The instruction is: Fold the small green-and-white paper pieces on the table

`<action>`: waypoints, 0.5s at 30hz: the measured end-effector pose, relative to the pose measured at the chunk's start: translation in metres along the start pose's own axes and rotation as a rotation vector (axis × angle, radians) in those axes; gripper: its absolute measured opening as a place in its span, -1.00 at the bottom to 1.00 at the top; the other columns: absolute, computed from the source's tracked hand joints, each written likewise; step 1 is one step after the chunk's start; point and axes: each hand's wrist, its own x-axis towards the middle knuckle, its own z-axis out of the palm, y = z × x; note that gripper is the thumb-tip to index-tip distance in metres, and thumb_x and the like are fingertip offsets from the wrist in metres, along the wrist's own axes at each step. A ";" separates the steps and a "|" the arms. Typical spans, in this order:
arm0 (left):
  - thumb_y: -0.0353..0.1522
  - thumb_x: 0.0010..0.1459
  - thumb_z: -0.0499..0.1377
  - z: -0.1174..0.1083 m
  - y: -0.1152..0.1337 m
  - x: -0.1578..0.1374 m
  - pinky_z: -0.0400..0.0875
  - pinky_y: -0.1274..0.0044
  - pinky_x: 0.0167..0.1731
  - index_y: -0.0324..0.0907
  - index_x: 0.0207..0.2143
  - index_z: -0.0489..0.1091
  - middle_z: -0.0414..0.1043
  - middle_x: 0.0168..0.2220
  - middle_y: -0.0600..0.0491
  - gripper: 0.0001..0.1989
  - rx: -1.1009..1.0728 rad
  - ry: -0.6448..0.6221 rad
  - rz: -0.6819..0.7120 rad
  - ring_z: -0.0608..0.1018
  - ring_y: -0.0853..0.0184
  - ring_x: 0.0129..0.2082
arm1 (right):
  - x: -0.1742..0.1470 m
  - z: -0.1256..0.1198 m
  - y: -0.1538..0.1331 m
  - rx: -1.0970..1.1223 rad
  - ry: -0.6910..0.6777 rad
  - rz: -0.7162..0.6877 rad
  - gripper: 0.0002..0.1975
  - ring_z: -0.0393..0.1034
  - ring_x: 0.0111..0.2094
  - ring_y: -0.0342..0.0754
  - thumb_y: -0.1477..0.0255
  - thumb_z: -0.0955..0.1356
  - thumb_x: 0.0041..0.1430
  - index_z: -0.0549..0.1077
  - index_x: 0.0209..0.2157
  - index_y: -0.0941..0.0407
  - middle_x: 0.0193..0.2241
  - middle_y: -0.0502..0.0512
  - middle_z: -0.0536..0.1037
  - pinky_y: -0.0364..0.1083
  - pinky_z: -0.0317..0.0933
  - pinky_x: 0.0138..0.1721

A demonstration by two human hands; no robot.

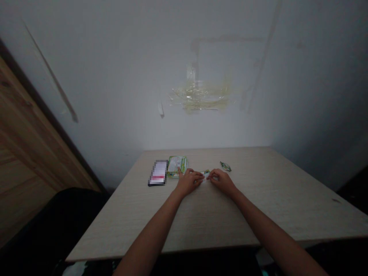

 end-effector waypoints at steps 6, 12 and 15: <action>-0.15 0.26 0.09 0.000 0.000 0.000 -0.57 -0.18 0.15 0.27 -0.05 0.46 0.50 0.04 0.20 -0.75 0.010 -0.001 -0.004 0.32 0.14 0.12 | -0.001 0.000 -0.004 -0.043 -0.058 -0.083 -0.85 0.41 -0.24 -0.05 0.60 0.33 0.07 0.48 -0.36 0.07 -0.35 0.03 0.53 -0.07 0.26 -0.15; -0.15 0.26 0.09 0.000 0.000 0.000 -0.56 -0.16 0.18 0.24 -0.05 0.48 0.51 0.03 0.17 -0.75 0.029 0.000 -0.005 0.31 0.13 0.13 | -0.002 -0.003 -0.012 -0.023 -0.121 -0.135 -0.84 0.40 -0.23 -0.06 0.61 0.33 0.08 0.47 -0.36 0.07 -0.33 0.03 0.52 -0.07 0.26 -0.12; -0.15 0.26 0.10 0.001 0.000 0.000 -0.57 -0.16 0.18 0.25 -0.05 0.47 0.51 0.03 0.19 -0.75 0.028 0.000 -0.008 0.32 0.14 0.12 | -0.002 -0.004 -0.013 -0.008 -0.124 -0.134 -0.82 0.40 -0.23 -0.07 0.63 0.33 0.06 0.48 -0.36 0.07 -0.33 0.03 0.53 -0.08 0.26 -0.12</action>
